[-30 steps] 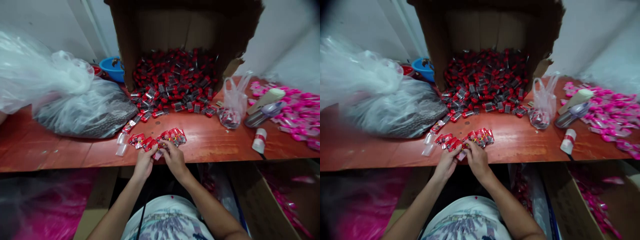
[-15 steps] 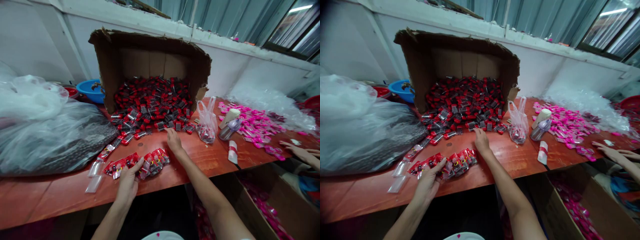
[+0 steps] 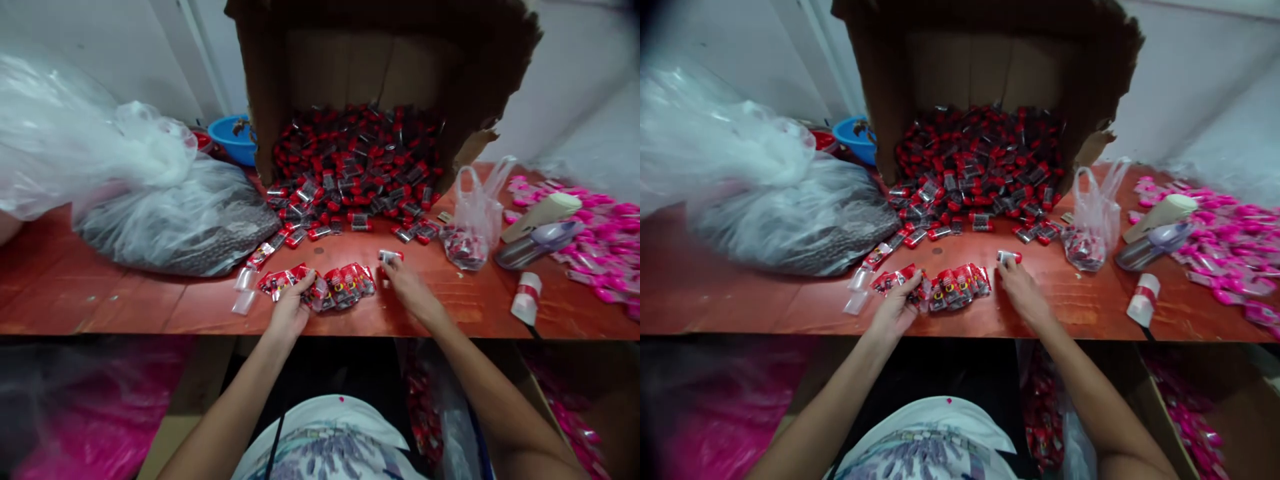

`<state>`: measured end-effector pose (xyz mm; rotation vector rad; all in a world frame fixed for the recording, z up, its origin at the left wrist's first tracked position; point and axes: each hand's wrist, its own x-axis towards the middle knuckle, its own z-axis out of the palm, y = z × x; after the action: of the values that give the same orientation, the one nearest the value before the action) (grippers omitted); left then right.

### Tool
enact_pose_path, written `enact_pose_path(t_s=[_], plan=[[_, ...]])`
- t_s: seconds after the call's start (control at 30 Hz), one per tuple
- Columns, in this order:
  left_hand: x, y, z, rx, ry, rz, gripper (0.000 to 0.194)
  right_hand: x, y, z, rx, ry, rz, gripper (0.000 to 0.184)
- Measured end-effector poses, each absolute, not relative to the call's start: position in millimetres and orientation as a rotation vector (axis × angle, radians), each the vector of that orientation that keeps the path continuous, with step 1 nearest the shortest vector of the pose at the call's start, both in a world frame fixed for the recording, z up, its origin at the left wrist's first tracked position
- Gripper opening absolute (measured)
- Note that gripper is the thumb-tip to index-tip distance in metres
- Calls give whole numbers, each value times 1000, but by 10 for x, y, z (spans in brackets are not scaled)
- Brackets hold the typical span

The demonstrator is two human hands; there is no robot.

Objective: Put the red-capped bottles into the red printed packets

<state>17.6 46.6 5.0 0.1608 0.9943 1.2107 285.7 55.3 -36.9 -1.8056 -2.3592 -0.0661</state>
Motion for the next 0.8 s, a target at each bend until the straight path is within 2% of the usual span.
enact_pose_path(t_s=[0.13, 0.27, 0.43, 0.67, 0.8], plan=[[201, 432, 26, 138, 967, 1171, 13, 3054, 314, -374, -1666, -2462, -110, 32], [252, 382, 83, 90, 955, 1144, 11, 3143, 339, -434, -1602, -2444, -60, 29], [268, 331, 100, 25, 972, 1169, 7, 2794, 194, -341, -1626, -2115, 8, 31], [311, 307, 66, 90, 972, 1198, 8, 1883, -248, -118, -1356, -1657, 589, 33], [344, 258, 94, 158, 993, 1249, 9, 1655, -313, -145, -1400, -1482, 684, 35]])
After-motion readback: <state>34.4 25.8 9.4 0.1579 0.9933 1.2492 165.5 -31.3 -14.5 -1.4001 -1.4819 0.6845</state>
